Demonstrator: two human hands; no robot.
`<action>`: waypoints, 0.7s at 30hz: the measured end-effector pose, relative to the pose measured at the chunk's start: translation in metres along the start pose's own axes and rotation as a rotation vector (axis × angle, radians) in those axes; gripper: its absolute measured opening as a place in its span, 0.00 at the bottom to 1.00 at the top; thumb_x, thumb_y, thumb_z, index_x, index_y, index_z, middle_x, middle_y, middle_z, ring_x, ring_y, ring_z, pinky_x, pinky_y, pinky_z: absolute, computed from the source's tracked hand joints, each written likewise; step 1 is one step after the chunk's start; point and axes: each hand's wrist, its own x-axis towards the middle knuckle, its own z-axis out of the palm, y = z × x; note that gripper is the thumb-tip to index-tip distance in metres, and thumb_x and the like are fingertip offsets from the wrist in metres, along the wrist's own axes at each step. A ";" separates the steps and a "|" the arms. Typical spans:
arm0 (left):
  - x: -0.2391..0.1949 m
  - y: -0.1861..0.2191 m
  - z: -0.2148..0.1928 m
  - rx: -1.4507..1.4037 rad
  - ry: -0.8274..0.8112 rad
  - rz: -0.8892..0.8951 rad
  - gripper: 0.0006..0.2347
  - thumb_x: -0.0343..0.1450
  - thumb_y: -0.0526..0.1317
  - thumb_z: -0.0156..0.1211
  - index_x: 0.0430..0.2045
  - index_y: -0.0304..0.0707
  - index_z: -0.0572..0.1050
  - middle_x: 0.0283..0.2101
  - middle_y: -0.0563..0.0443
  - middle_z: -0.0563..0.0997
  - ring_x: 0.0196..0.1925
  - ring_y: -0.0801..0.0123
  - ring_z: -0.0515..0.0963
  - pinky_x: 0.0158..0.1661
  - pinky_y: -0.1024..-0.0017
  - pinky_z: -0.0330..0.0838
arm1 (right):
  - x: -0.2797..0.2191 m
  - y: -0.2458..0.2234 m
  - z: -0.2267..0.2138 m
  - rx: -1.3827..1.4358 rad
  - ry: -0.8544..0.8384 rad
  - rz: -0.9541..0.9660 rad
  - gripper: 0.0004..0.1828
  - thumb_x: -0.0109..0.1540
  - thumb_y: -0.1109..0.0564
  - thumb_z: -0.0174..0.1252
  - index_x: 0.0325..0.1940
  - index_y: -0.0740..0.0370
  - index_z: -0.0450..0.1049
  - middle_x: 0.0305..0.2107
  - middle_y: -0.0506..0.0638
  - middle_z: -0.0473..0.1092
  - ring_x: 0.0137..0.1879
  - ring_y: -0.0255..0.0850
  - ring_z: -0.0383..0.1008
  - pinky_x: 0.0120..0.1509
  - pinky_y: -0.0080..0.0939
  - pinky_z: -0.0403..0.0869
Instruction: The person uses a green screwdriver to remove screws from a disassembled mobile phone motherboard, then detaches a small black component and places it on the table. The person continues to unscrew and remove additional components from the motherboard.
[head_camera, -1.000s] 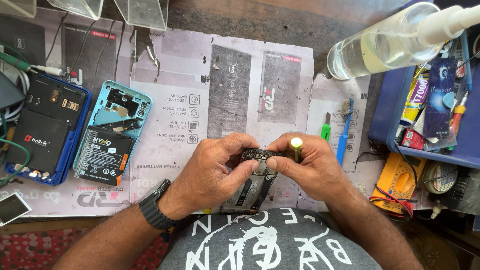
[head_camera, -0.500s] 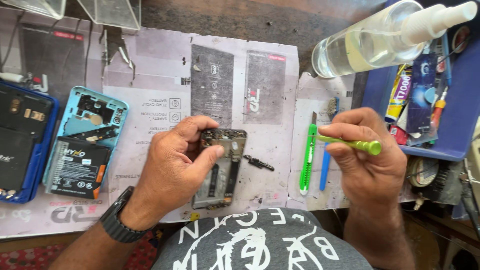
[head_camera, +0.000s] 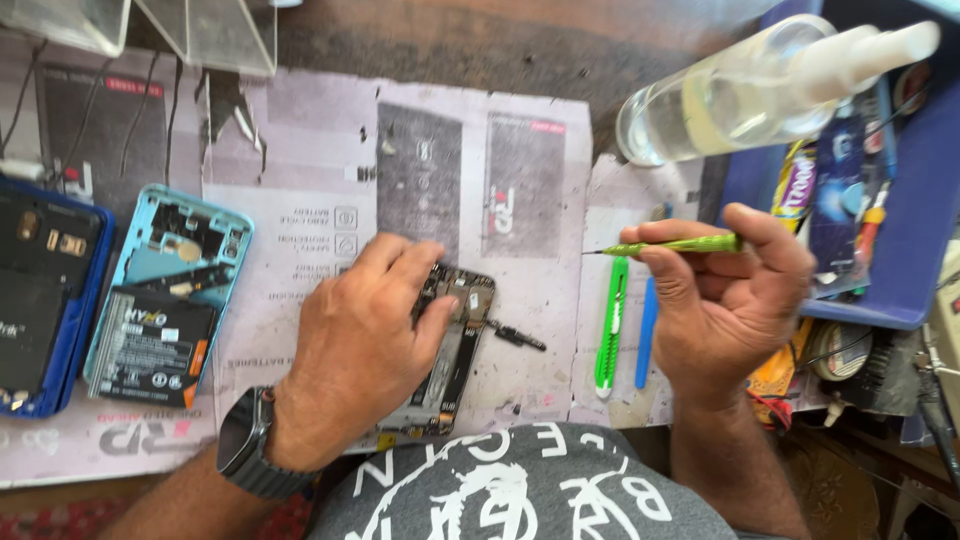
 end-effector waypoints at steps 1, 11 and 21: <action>0.000 0.000 0.001 0.030 -0.028 -0.019 0.16 0.65 0.39 0.68 0.44 0.33 0.77 0.39 0.41 0.78 0.30 0.49 0.82 0.29 0.57 0.75 | -0.002 -0.002 -0.001 -0.012 0.010 0.004 0.25 0.75 0.70 0.60 0.67 0.61 0.53 0.45 0.68 0.76 0.50 0.48 0.82 0.58 0.43 0.84; 0.006 0.009 0.002 0.178 -0.076 -0.016 0.16 0.65 0.42 0.69 0.40 0.31 0.75 0.33 0.43 0.75 0.27 0.57 0.81 0.25 0.62 0.75 | -0.007 -0.006 0.018 0.076 -0.023 -0.008 0.22 0.74 0.68 0.57 0.65 0.60 0.53 0.44 0.68 0.76 0.49 0.49 0.82 0.59 0.44 0.83; 0.003 -0.005 0.003 -0.096 0.190 0.051 0.07 0.69 0.33 0.64 0.39 0.35 0.77 0.30 0.51 0.79 0.23 0.67 0.79 0.25 0.67 0.72 | 0.016 0.005 0.059 0.073 -0.082 -0.163 0.22 0.75 0.69 0.54 0.67 0.58 0.52 0.47 0.66 0.74 0.54 0.48 0.81 0.61 0.46 0.83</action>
